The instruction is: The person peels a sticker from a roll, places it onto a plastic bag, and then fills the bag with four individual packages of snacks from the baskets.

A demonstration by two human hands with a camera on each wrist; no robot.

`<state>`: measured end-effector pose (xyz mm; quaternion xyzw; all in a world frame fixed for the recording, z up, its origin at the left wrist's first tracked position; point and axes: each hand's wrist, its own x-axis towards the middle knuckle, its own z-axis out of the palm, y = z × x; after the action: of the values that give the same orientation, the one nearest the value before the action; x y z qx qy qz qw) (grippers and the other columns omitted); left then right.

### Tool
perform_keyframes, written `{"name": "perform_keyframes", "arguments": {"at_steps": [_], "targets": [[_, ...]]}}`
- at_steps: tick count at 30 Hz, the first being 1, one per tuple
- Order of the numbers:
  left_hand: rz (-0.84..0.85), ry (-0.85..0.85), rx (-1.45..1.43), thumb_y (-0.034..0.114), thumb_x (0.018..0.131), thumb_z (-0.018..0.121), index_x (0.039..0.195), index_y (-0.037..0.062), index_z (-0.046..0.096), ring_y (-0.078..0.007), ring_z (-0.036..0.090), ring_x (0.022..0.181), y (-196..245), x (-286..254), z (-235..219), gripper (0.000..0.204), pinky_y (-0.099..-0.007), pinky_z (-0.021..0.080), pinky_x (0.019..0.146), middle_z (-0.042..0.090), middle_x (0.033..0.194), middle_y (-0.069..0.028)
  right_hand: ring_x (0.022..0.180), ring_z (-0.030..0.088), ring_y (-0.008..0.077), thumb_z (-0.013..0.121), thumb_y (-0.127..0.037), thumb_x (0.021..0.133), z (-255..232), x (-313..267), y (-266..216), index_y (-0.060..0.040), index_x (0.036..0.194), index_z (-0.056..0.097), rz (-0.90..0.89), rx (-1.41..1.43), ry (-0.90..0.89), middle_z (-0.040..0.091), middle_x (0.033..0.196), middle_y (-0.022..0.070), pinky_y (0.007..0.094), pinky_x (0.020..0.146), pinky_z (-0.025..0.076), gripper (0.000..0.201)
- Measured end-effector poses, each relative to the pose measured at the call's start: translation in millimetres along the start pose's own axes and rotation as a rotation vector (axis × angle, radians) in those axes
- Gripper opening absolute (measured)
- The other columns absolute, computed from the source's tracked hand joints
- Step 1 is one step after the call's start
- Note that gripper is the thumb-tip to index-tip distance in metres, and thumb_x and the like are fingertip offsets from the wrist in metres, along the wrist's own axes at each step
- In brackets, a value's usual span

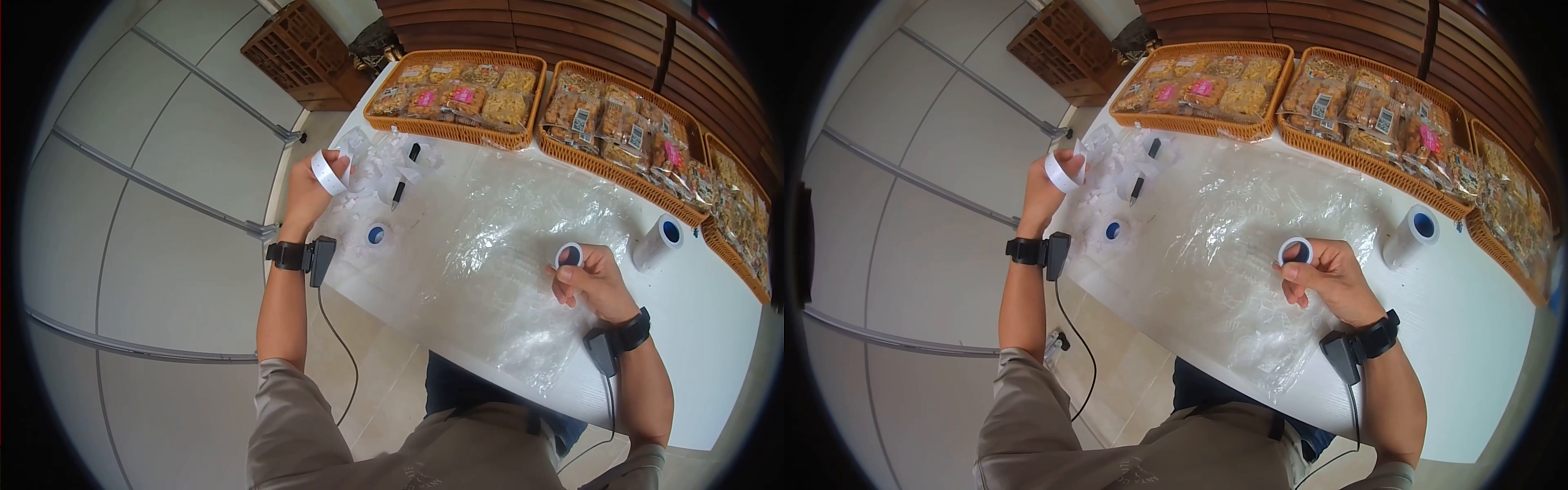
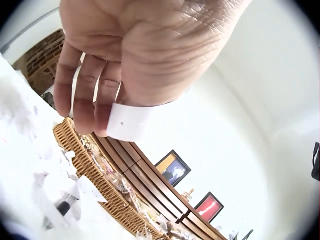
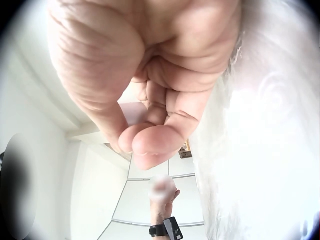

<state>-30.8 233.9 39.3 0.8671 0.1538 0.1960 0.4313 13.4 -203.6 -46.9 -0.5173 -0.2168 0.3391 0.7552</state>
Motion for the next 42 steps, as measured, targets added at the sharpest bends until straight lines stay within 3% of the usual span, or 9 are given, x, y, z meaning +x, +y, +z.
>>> {"name": "perform_keyframes", "arguments": {"at_steps": [8,15,19,23,27,31,34,38,42], "targets": [[0.152,0.048,0.270,0.015,0.088,0.073,0.100,-0.0004,0.073,-0.0078,0.063,0.078,-28,17,-4,0.019,-0.0247,0.051,0.072,0.072,0.085,-0.0031,0.056,0.057,0.0084,0.067,-0.013,0.094,-1,0,0,0.0014,0.088,0.067,0.007,-0.002,-0.005,0.062,0.063,0.0025,0.0221,0.052,0.044,0.015],[0.139,0.159,-0.121,0.006,0.100,0.051,0.114,-0.0003,0.068,-0.0115,0.067,0.087,-26,24,-7,0.023,-0.0241,0.050,0.083,0.072,0.098,-0.0058,0.057,0.058,0.0086,0.068,-0.013,0.093,-1,0,0,0.0027,0.091,0.067,0.014,0.009,-0.001,0.062,0.064,0.0025,0.0217,0.050,0.043,0.016],[0.056,0.162,-0.222,0.009,0.099,0.053,0.116,0.0000,0.067,-0.0164,0.068,0.097,5,14,-6,0.024,-0.0319,0.053,0.091,0.071,0.103,-0.0099,0.057,0.059,0.0087,0.067,-0.013,0.094,-1,0,0,0.0027,0.091,0.067,0.015,0.010,0.000,0.062,0.063,0.0023,0.0216,0.050,0.044,0.016],[0.305,-0.042,-0.228,0.009,0.100,0.052,0.108,0.0010,0.066,-0.0204,0.069,0.097,48,-14,27,0.018,-0.0309,0.053,0.085,0.071,0.103,-0.0117,0.058,0.060,0.0089,0.066,-0.013,0.095,-1,1,-1,0.0022,0.091,0.067,0.021,0.014,0.004,0.061,0.064,0.0021,0.0216,0.050,0.044,0.016],[0.185,-0.261,-0.521,0.004,0.099,0.047,0.105,0.0017,0.061,-0.0235,0.069,0.088,82,-36,52,0.015,-0.0308,0.052,0.075,0.070,0.096,-0.0152,0.059,0.060,0.0092,0.065,-0.013,0.095,-1,1,1,0.0015,0.091,0.066,0.022,0.058,0.027,0.061,0.064,0.0019,0.0213,0.051,0.044,0.015],[0.076,-0.474,-0.677,-0.007,0.094,0.051,0.108,-0.0036,0.062,-0.0165,0.068,0.075,103,-48,80,0.018,-0.0271,0.054,0.066,0.069,0.088,-0.0132,0.058,0.058,0.0089,0.065,-0.013,0.096,0,1,-2,0.0018,0.092,0.066,0.011,0.081,0.012,0.061,0.064,0.0022,0.0221,0.052,0.044,0.016],[0.156,-0.453,-0.485,-0.009,0.093,0.056,0.109,-0.0039,0.063,-0.0158,0.068,0.073,108,-53,109,0.019,-0.0253,0.054,0.067,0.069,0.086,-0.0111,0.057,0.057,0.0084,0.065,-0.014,0.097,-1,-1,-1,0.0015,0.092,0.067,-0.003,0.097,-0.006,0.062,0.065,0.0026,0.0229,0.052,0.043,0.017],[0.414,-0.441,-0.430,-0.014,0.084,0.063,0.109,-0.0022,0.067,-0.0136,0.067,0.096,97,-54,148,0.028,-0.0235,0.053,0.072,0.068,0.108,-0.0105,0.057,0.057,0.0081,0.065,-0.018,0.098,-4,-1,-5,-0.0005,0.093,0.069,0.014,0.104,-0.005,0.065,0.068,0.0039,0.0234,0.053,0.043,0.019],[0.868,-0.255,-0.038,-0.017,0.067,0.068,0.098,0.0071,0.077,-0.0149,0.059,0.084,109,-54,164,0.040,-0.0271,0.049,0.072,0.063,0.109,-0.0093,0.060,0.060,0.0093,0.065,-0.020,0.098,-9,0,0,-0.0008,0.097,0.069,-0.024,0.182,-0.035,0.066,0.070,0.0050,0.0235,0.055,0.044,0.020]]}}
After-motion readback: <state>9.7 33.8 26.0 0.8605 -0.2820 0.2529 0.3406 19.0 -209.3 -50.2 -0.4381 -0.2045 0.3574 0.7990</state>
